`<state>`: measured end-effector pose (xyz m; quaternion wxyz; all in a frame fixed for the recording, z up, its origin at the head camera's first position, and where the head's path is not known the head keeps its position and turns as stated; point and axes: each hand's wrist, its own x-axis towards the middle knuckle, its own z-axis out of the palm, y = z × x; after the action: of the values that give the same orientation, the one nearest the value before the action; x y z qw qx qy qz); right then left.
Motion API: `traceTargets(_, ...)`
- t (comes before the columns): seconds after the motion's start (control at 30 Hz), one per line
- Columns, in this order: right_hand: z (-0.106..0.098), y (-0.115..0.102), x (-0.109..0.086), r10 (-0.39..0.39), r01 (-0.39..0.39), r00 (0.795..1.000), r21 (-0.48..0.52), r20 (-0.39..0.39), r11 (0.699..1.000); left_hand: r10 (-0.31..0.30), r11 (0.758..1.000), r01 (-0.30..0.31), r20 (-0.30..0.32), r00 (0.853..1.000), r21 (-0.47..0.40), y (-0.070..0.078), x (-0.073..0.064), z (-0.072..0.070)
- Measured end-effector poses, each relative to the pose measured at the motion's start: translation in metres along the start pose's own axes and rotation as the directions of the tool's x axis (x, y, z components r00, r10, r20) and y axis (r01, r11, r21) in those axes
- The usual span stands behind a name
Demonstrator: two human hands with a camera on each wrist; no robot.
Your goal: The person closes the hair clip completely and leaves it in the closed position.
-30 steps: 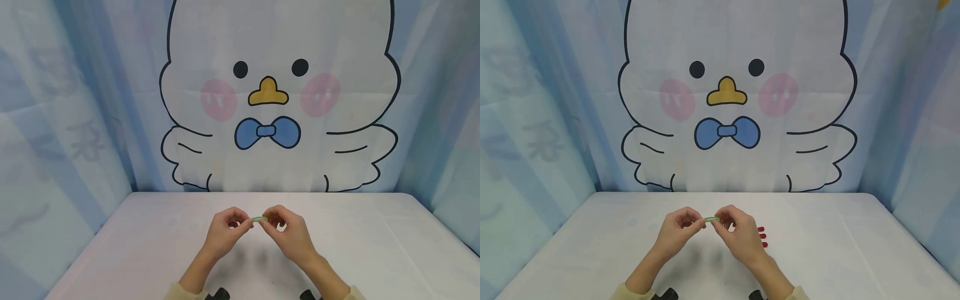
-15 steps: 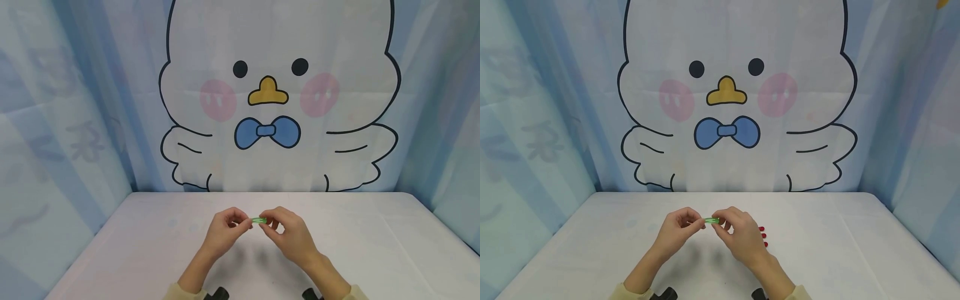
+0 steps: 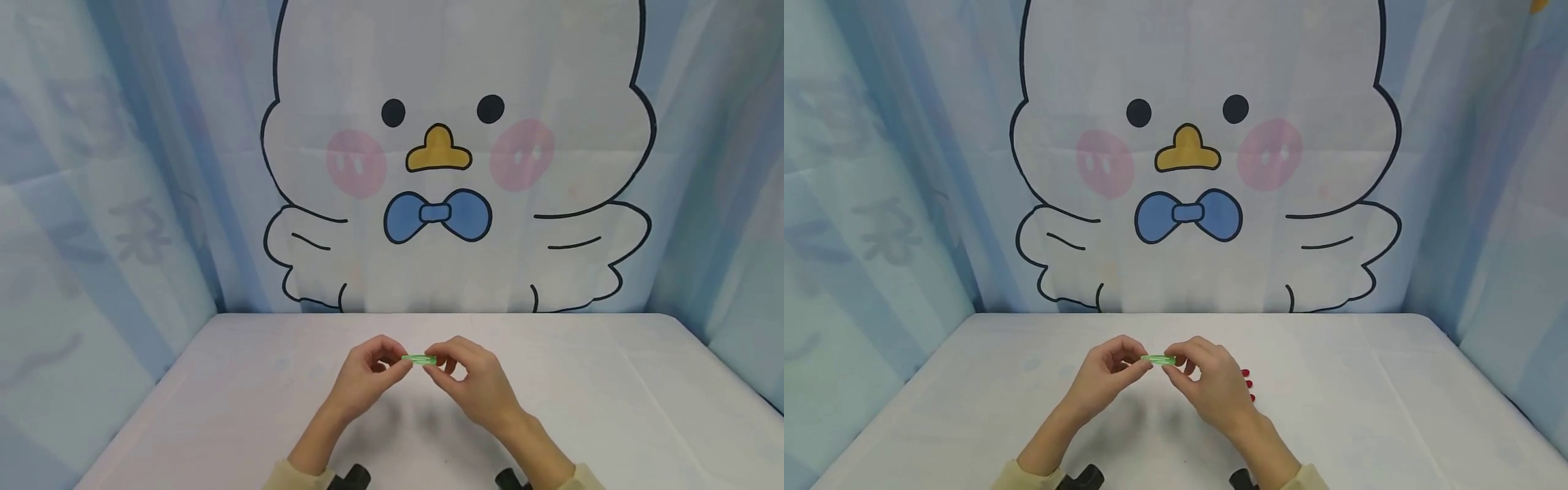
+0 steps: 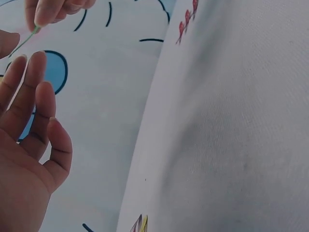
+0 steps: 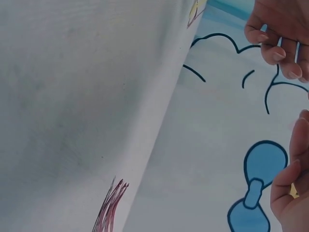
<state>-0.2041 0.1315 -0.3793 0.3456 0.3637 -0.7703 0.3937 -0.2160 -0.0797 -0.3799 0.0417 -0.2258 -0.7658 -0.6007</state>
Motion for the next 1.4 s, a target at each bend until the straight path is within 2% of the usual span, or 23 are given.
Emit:
traceTargets(0.27, -0.001, 0.000, -0.001, 0.035, -0.035, 0.999, -0.017, 0.026, 0.999, 0.017, 0.998, -0.016, -0.017, 1.000, 0.063, -0.001, 0.003, -0.013)
traceTargets(0.53, -0.012, 0.004, -0.004, 0.092, -0.090, 0.995, -0.053, 0.025, 0.995, -0.042, 0.990, 0.048, -0.047, 0.998, 0.130, -0.009, 0.005, -0.032)
traceTargets(0.7, -0.016, 0.008, -0.009, 0.115, -0.113, 0.993, -0.063, 0.026, 0.992, -0.080, 0.986, 0.089, -0.071, 0.994, 0.141, -0.013, 0.004, -0.042)
traceTargets(1.13, -0.030, 0.011, -0.019, 0.157, -0.156, 0.987, -0.043, 0.043, 0.987, -0.147, 0.960, 0.155, -0.050, 0.988, 0.235, -0.025, -0.003, -0.062)
traceTargets(1.27, -0.037, 0.010, -0.023, 0.213, -0.209, 0.975, -0.054, 0.066, 0.976, -0.140, 0.949, 0.144, -0.036, 0.990, 0.282, -0.025, -0.004, -0.071)
traceTargets(1.4, -0.042, 0.010, -0.026, 0.301, -0.293, 0.948, -0.081, 0.105, 0.953, -0.147, 0.932, 0.146, -0.023, 0.989, 0.332, -0.026, -0.004, -0.079)
